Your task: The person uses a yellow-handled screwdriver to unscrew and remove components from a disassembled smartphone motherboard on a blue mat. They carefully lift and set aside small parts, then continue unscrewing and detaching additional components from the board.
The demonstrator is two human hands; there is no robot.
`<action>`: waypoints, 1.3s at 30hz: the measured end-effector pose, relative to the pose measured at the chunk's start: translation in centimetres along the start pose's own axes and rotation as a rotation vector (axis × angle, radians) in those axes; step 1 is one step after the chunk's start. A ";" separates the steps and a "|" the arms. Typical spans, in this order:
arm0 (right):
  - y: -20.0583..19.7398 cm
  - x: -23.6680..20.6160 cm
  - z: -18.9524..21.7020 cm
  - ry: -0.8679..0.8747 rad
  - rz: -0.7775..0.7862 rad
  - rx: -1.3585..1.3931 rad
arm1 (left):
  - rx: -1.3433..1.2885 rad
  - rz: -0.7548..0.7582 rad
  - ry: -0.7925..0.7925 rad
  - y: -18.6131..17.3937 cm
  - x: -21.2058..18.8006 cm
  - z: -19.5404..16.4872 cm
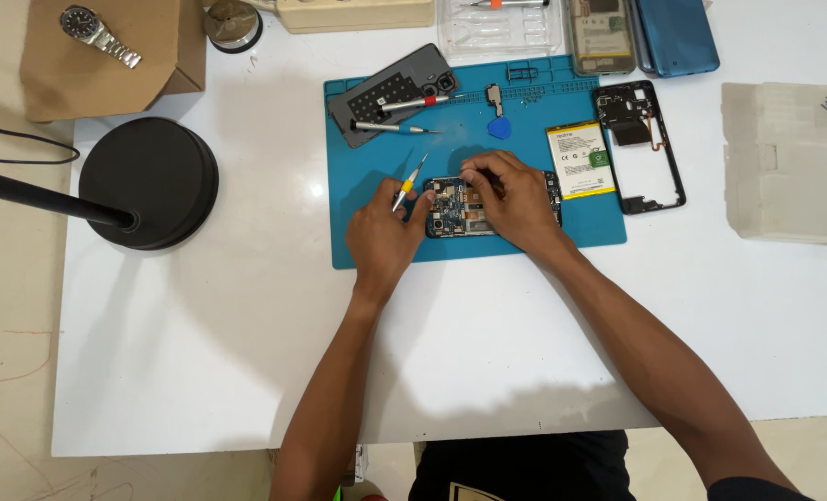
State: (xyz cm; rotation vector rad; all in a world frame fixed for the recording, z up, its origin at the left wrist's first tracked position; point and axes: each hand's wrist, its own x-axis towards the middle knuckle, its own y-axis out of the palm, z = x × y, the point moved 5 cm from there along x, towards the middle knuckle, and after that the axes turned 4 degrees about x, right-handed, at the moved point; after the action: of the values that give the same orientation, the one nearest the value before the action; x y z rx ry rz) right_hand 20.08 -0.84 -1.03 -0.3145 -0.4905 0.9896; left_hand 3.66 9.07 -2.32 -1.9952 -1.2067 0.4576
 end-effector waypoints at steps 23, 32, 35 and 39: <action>-6.9 2.4 0.5 -0.016 -0.208 -0.034 | -0.131 -0.041 0.105 -1.4 -0.1 0.1; -7.1 2.2 0.5 -0.132 -0.281 -0.369 | -0.141 0.027 0.026 -1.4 -0.2 0.0; -7.0 2.0 0.4 -0.179 -0.250 -0.466 | -0.135 0.034 0.036 -1.4 -0.2 -0.1; -6.9 1.8 0.7 -0.202 -0.236 -0.532 | -0.131 0.018 0.086 -1.4 -0.3 -0.2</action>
State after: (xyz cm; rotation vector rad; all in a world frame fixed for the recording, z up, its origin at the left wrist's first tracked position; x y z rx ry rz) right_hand 25.44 -2.85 3.24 -0.6194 -0.9553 0.6510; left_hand 2.84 9.13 -1.16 -2.1158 -1.1924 0.3045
